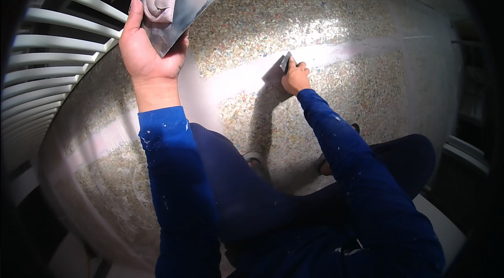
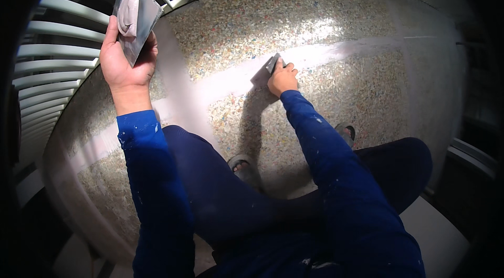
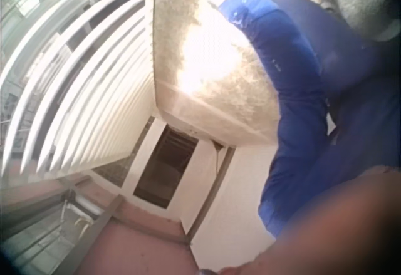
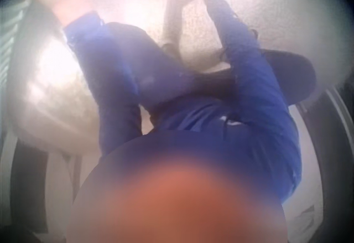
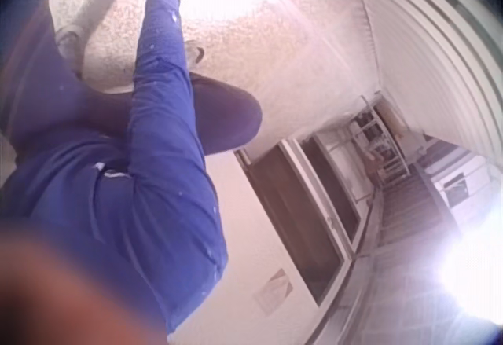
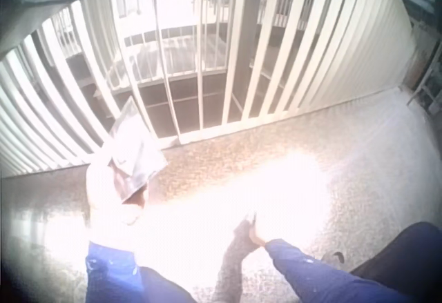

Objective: The person scoops a pinkish compound from a bucket onto a trowel and spreads it into a seam on a terrazzo-style floor. They repeatedly transfer compound between two trowels and smooth the material along the seam while kneeling.

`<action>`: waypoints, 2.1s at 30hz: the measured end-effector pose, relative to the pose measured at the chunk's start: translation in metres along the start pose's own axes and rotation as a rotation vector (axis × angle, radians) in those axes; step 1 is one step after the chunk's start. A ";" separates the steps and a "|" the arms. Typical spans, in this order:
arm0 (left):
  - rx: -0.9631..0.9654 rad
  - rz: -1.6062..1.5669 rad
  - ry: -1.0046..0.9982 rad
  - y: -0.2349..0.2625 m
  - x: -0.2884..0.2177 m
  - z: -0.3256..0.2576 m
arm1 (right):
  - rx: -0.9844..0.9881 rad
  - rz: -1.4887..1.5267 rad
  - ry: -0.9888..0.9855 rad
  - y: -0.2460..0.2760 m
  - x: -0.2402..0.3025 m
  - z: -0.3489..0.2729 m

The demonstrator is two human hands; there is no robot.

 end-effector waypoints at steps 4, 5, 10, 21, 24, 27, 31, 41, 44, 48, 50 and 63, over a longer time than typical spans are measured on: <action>-0.057 0.113 0.021 0.001 0.005 0.002 | 0.068 0.053 -0.307 0.017 -0.031 0.059; -0.071 0.162 0.020 0.002 0.006 0.001 | 0.103 0.052 -0.363 0.005 -0.027 0.057; -0.181 0.239 -0.004 0.012 -0.004 -0.003 | 0.183 0.088 -0.215 -0.068 0.065 0.006; -0.260 0.284 -0.021 0.025 -0.015 -0.017 | 0.230 -0.065 0.042 -0.167 0.183 -0.099; -0.239 0.285 -0.003 0.017 -0.011 -0.020 | 0.292 -0.015 0.103 -0.181 0.199 -0.119; -0.181 0.229 0.011 0.010 0.001 -0.013 | 0.418 0.072 0.158 -0.159 0.198 -0.120; -0.054 0.069 0.054 -0.012 0.027 0.009 | 0.366 0.226 0.214 -0.002 0.136 -0.072; 0.447 -0.215 0.468 -0.224 0.200 -0.018 | -0.203 0.326 1.092 0.457 0.121 -0.184; 0.634 -0.441 0.574 -0.295 0.246 -0.044 | -0.286 0.193 1.202 0.453 0.093 -0.227; 0.703 -0.485 0.622 -0.363 0.302 -0.075 | -0.287 0.290 1.072 0.479 0.004 -0.223; 0.714 -0.429 0.622 -0.399 0.328 -0.087 | -0.336 0.269 1.054 0.507 -0.041 -0.213; 0.779 0.017 0.245 -0.635 0.433 -0.118 | -0.505 1.016 0.416 0.701 -0.449 -0.219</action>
Point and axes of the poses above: each hand's wrist, its own z-axis towards the middle knuckle, its own y-axis out of the back of the hand, x = y × z, the point moved 10 cm from there along z, towards the middle knuckle, and after that the axes turned 11 degrees about z, right-handed, at the moved point
